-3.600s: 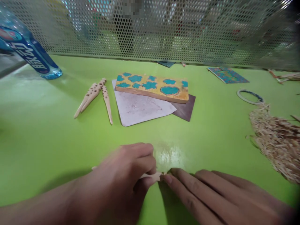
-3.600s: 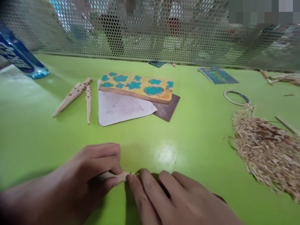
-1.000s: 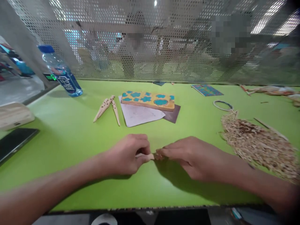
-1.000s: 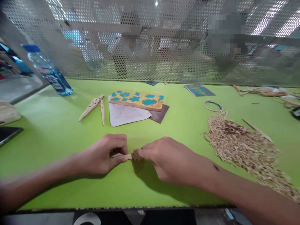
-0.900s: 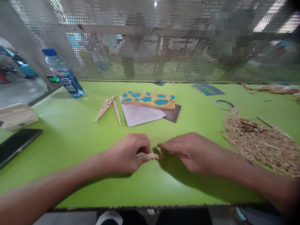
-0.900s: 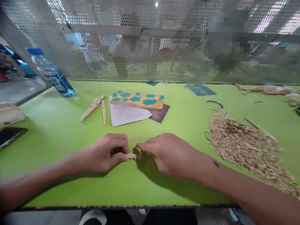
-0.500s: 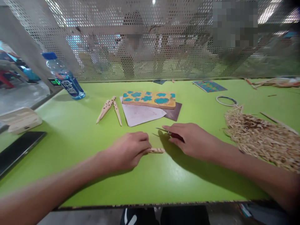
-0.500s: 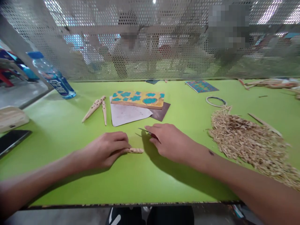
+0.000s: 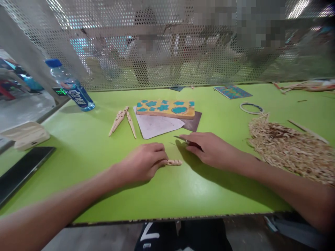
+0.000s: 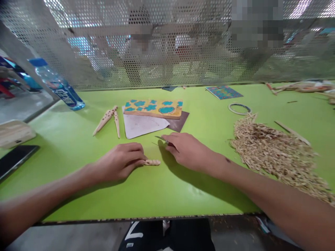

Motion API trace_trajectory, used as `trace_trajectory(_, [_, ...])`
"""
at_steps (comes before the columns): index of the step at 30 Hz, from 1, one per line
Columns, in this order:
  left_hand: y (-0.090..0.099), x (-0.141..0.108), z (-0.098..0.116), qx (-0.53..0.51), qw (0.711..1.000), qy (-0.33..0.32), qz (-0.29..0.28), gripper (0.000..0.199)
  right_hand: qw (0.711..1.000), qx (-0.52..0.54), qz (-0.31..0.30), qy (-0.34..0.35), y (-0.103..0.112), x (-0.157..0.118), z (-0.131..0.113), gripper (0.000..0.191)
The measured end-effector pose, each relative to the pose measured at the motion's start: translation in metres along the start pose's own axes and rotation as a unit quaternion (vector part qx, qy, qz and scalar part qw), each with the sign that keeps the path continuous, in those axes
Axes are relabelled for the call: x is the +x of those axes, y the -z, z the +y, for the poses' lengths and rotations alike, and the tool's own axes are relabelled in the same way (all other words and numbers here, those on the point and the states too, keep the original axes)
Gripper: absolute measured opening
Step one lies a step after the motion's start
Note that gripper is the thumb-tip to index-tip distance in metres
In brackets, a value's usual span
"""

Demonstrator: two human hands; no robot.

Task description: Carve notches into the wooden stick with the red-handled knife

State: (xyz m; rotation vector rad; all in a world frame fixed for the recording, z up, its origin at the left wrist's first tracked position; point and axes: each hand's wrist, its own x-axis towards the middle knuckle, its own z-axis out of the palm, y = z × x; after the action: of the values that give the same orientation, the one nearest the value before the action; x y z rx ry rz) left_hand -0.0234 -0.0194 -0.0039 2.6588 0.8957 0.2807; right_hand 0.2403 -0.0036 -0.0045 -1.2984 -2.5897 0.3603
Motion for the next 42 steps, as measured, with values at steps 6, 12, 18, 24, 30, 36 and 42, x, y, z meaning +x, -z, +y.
trace_trajectory(6, [0.000,0.000,0.001,-0.059,0.998,0.007,0.019,0.025,0.998,0.045,0.023,-0.038,-0.004,0.002,0.005,0.066])
trace_trajectory(12, [0.005,0.001,0.006,-0.106,0.994,0.020,0.010,0.008,0.997,0.022,0.032,-0.072,0.003,-0.003,0.006,0.058])
trace_trajectory(18, [0.010,0.002,0.005,-0.106,0.994,0.035,-0.007,0.013,0.987,0.068,0.142,-0.026,0.021,-0.004,0.000,0.031])
trace_trajectory(24, [0.006,0.005,0.003,-0.148,0.987,0.054,0.000,0.009,0.954,0.141,0.266,0.003,0.047,-0.013,-0.008,0.017])
trace_trajectory(30, [0.005,0.005,0.004,-0.178,0.982,0.066,-0.002,0.005,0.917,0.250,0.304,-0.057,0.071,-0.028,-0.014,0.025])
trace_trajectory(36, [0.002,0.002,0.014,-0.174,0.984,0.022,-0.007,0.011,0.931,0.283,0.217,-0.075,0.049,-0.017,-0.013,0.027])
trace_trajectory(42, [-0.003,0.000,0.019,-0.177,0.984,-0.007,-0.001,0.007,0.899,0.423,0.111,0.005,0.026,-0.008,-0.017,0.036])
